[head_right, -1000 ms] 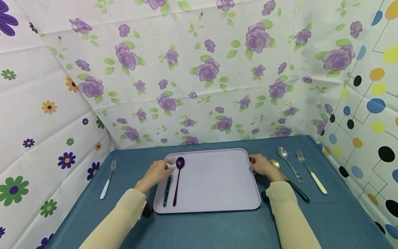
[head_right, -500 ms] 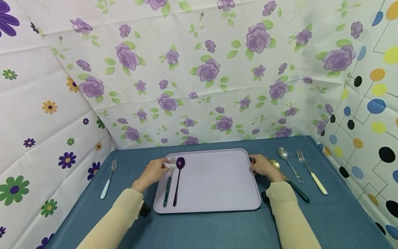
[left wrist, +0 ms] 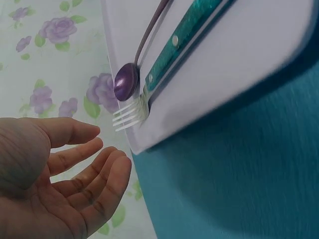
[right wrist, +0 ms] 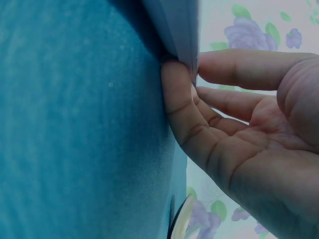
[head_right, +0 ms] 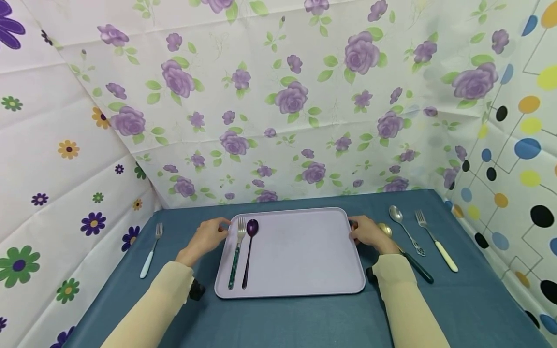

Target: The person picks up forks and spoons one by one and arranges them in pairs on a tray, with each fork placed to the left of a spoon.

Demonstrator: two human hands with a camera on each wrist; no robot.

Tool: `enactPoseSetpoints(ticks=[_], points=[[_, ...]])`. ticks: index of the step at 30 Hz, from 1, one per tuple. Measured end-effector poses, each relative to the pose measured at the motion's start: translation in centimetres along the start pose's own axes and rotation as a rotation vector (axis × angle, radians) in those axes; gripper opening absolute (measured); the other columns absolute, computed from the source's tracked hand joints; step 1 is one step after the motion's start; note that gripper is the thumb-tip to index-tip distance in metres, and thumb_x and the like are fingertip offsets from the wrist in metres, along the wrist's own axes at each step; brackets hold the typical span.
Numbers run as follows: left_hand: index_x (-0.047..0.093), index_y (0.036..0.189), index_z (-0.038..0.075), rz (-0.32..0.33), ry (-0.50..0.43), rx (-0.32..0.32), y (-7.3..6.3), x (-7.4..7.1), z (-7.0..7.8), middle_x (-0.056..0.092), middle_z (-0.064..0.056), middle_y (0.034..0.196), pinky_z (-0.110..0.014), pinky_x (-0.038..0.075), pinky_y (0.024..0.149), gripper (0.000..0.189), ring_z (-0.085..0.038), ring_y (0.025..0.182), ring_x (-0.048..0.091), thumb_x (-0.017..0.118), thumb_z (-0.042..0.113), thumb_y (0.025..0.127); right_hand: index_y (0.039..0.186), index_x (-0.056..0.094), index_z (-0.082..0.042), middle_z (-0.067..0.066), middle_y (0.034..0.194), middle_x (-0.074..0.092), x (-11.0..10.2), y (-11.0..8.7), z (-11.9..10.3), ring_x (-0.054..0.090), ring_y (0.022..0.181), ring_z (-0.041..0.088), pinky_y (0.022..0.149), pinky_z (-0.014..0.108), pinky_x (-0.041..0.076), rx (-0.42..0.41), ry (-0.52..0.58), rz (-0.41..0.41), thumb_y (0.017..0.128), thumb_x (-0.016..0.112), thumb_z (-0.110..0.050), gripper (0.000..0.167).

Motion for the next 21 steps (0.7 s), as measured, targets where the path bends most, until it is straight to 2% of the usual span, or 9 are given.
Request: enactPoseSetpoints(ticks=[10, 21], points=[[0.067, 0.135, 0.002, -0.002, 0.004, -0.006, 0.0, -0.8, -1.1, 0.072, -0.015, 0.107, -0.035, 0.05, 0.061, 0.034, -0.021, 0.074, 0.062, 0.064, 0.01, 0.102, 0.146, 0.039, 0.022, 0.008, 0.078, 0.055, -0.1, 0.0, 0.0, 0.059, 0.064, 0.02, 0.064, 0.034, 0.054, 0.01, -0.015, 0.0, 0.088, 0.064, 0.007, 0.065], [0.064, 0.137, 0.0, 0.01, 0.007, -0.021, -0.6, -2.7, -3.2, 0.071, -0.018, 0.11, -0.043, 0.051, 0.07, 0.036, -0.025, 0.08, 0.063, 0.059, 0.01, 0.103, 0.145, 0.041, 0.023, 0.009, 0.079, 0.054, 0.0, -0.2, -0.2, 0.059, 0.064, 0.019, 0.064, 0.035, 0.055, -0.001, 0.004, 0.006, 0.087, 0.064, 0.009, 0.064]])
Point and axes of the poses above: each hand's wrist, its own y-axis towards the middle knuckle, its own x-axis out of the palm, z = x × y, the point moved 7 cm from there along y, towards the middle knuckle
